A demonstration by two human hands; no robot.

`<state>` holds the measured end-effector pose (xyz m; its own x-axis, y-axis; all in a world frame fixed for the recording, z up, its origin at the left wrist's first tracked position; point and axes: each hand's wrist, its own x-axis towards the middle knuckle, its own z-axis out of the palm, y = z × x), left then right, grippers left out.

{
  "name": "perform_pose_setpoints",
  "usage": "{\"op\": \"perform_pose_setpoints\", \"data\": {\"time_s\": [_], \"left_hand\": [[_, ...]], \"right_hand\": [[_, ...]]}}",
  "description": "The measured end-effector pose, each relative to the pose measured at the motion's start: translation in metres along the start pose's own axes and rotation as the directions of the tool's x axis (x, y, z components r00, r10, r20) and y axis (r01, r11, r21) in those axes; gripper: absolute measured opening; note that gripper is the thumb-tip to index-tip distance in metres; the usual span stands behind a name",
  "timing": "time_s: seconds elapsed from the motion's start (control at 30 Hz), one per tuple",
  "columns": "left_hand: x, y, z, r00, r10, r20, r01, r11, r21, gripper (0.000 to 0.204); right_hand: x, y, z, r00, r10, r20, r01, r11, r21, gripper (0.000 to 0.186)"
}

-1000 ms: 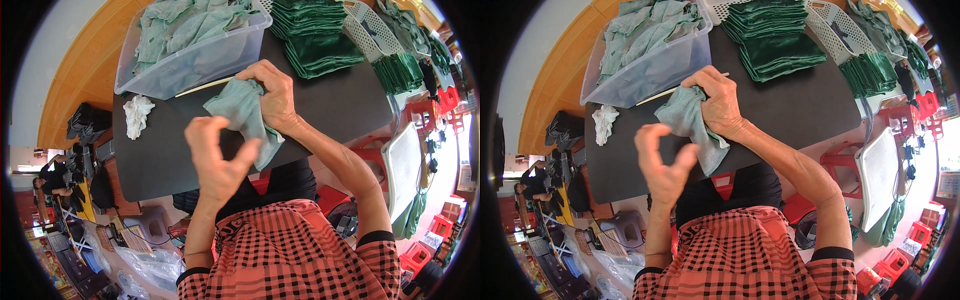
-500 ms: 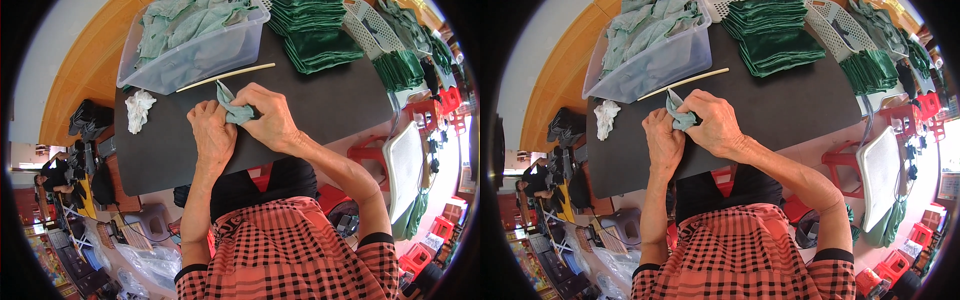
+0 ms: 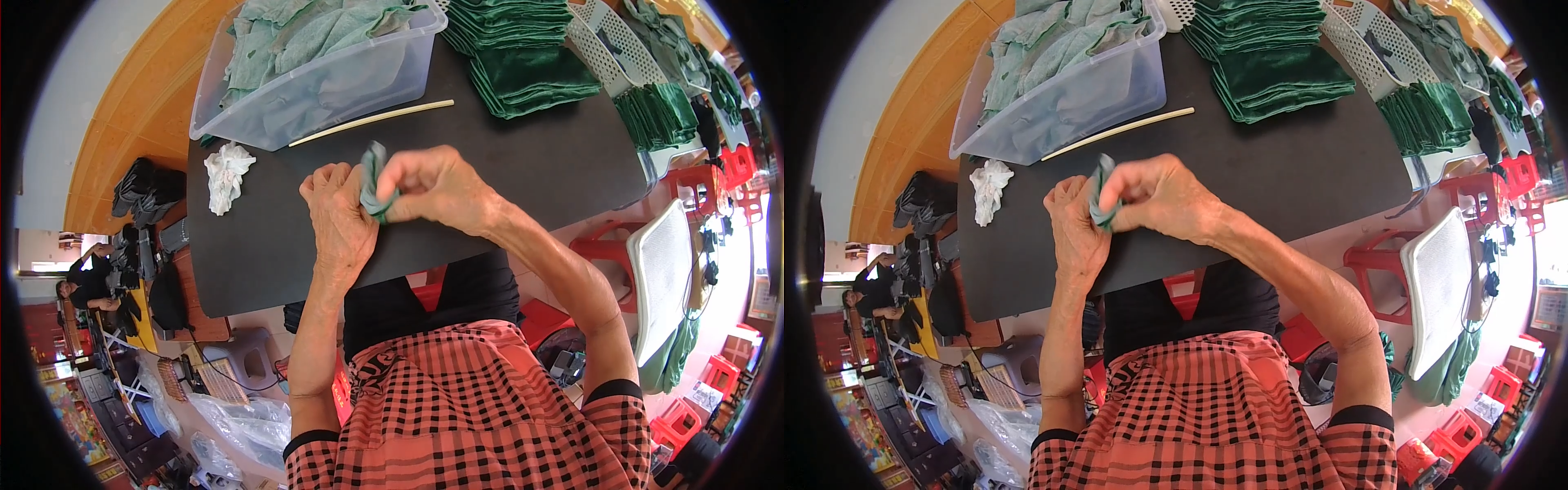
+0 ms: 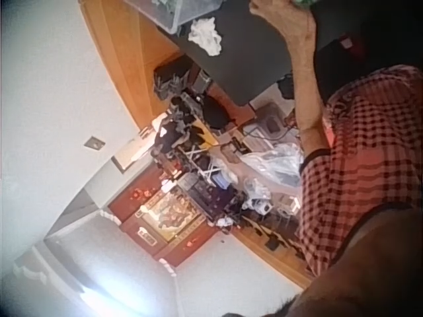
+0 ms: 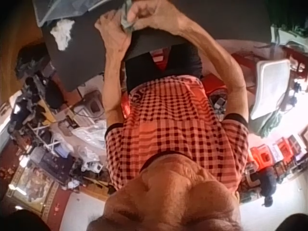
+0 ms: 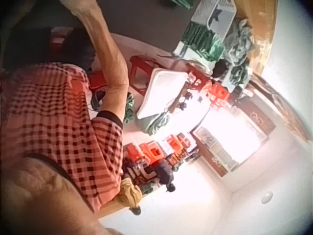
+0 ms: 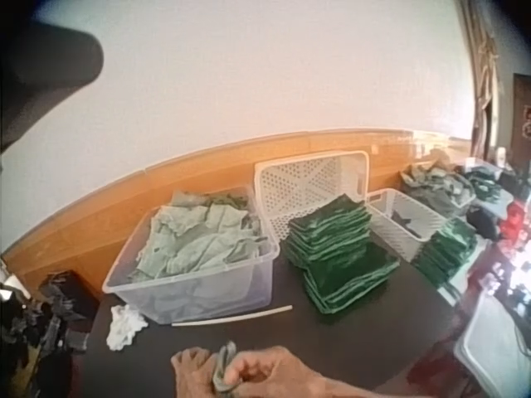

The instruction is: Using a wooden stick to turn green leather pouches right-side out.

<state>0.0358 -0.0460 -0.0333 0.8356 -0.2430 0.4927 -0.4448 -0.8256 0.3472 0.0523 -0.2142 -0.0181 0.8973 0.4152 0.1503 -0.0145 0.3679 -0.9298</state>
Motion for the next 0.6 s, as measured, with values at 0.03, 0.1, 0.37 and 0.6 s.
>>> {"op": "perform_pose_setpoints", "data": {"time_s": [0.03,0.1,0.37,0.6], "left_hand": [[0.000,0.001,-0.002,1.000,0.011,0.016,-0.011,1.000,-0.019,0.018],[-0.003,0.002,-0.001,0.999,0.025,0.025,-0.022,0.996,-0.087,0.015],[0.001,-0.003,-0.002,0.996,-0.032,0.079,0.052,0.963,-0.265,0.017],[0.002,0.010,-0.006,0.986,-0.138,0.093,0.166,0.827,-0.537,0.027]], "right_hand": [[-0.002,-0.009,-0.002,0.973,0.166,0.159,-0.164,0.986,-0.025,0.006],[-0.002,-0.017,-0.010,0.838,0.395,0.376,-0.450,0.890,0.068,0.010],[-0.008,-0.013,-0.020,0.945,0.284,0.165,-0.285,0.958,-0.021,0.030],[-0.008,-0.009,-0.014,0.973,0.211,0.093,-0.196,0.969,-0.150,0.029]]}}
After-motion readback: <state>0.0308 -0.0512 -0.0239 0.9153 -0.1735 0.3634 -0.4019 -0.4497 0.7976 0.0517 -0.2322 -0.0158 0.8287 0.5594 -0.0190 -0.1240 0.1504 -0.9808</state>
